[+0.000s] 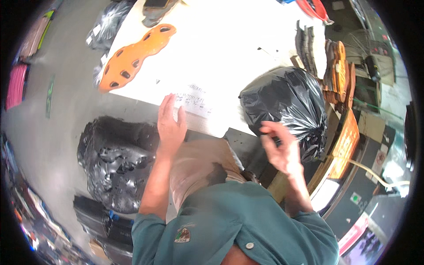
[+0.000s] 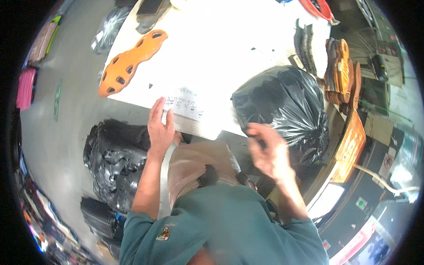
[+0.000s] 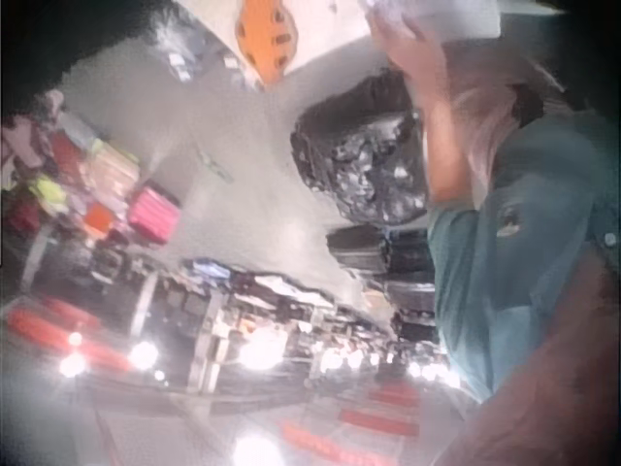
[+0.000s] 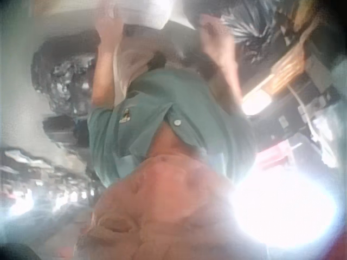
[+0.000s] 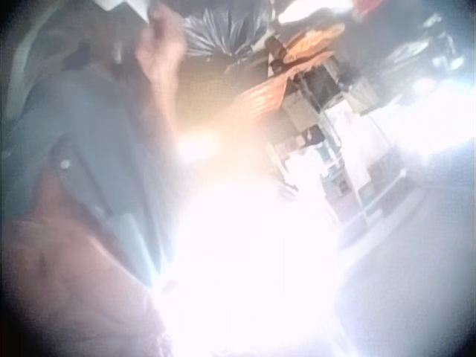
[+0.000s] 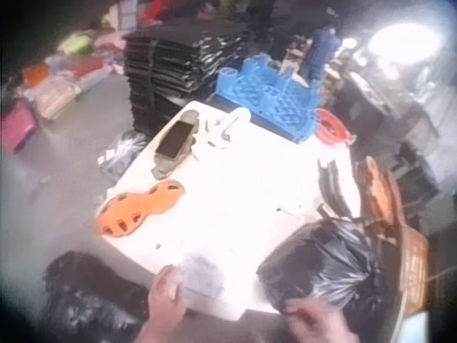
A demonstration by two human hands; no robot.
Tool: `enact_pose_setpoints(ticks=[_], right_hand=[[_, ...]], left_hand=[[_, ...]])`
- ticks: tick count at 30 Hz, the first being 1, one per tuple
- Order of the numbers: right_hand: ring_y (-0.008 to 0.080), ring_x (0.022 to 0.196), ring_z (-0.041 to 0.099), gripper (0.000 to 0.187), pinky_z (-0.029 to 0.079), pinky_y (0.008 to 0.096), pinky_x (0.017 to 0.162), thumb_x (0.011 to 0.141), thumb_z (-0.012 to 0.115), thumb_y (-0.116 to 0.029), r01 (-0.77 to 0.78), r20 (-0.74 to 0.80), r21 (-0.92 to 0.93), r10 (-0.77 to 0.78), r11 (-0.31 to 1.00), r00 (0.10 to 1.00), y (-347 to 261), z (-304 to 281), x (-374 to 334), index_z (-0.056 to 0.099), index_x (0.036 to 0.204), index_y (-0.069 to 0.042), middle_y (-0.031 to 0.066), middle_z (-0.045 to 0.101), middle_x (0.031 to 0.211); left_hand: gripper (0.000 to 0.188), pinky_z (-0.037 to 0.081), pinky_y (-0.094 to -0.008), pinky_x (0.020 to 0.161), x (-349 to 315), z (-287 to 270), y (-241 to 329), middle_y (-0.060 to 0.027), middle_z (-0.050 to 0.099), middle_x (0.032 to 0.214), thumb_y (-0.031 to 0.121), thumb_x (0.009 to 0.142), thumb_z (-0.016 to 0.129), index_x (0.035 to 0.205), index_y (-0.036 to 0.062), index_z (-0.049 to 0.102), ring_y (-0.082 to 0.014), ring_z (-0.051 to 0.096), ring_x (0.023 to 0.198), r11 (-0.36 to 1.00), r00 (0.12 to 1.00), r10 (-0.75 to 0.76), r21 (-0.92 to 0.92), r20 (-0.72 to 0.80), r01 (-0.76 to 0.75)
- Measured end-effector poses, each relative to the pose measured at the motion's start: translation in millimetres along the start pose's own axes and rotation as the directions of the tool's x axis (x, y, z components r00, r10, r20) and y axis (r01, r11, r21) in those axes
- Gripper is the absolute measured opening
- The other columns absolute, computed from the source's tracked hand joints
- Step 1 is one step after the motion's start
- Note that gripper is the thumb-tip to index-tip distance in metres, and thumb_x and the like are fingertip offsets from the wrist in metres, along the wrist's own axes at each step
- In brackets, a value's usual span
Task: The person removes black rubber soles from a press, trims excess material from the edges using a heated tool, and stacks the finished soles. The person then places the soles into a black plastic bag, ties it shut, and writes on a notepad.
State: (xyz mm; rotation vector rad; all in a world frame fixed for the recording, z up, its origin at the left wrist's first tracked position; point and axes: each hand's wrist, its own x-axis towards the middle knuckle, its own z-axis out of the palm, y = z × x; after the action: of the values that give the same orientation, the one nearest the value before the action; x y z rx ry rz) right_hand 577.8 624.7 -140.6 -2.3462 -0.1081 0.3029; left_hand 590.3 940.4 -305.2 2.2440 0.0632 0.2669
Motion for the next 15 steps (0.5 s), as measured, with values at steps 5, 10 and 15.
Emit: enact_pose_setpoints(ticks=[5,10,15], right_hand=[[0.0221,0.106,0.066,0.053,0.058,0.0345,0.090,0.090,0.074,0.002,-0.020,0.005,0.205,0.020,0.979,1.000,3,99,31,0.056,0.139,0.002,0.0147,0.064,0.119],[0.0335,0.107,0.066,0.054,0.057,0.0411,0.092,0.089,0.075,-0.006,-0.097,-0.180,0.170,0.128,0.981,0.975,24,122,79,0.055,0.138,0.003,0.0231,0.064,0.120],[0.0449,0.117,0.058,0.061,0.049,0.0508,0.102,0.084,0.074,-0.014,-0.079,-0.234,-0.137,0.045,0.987,0.971,52,140,101,0.052,0.139,0.002,0.0277,0.060,0.128]], left_hand=[[0.046,0.045,-0.0471,0.111,52,-3,-10,-0.0254,0.057,0.140,0.013,0.099,0.064,0.140,-0.0043,0.054,-0.0411,0.054,0.131,0.999,0.996,0.036,-0.001,0.081,-0.036],[0.049,0.043,-0.0480,0.113,120,29,11,-0.0257,0.055,0.143,0.012,0.097,0.065,0.142,-0.0043,0.052,-0.0430,0.051,0.134,0.991,0.976,0.103,0.059,0.191,-0.116],[0.056,0.033,-0.0499,0.120,205,83,38,-0.0227,0.047,0.153,0.011,0.095,0.067,0.147,0.0003,0.050,-0.0417,0.040,0.144,0.818,0.871,0.373,0.329,0.319,-0.471]])
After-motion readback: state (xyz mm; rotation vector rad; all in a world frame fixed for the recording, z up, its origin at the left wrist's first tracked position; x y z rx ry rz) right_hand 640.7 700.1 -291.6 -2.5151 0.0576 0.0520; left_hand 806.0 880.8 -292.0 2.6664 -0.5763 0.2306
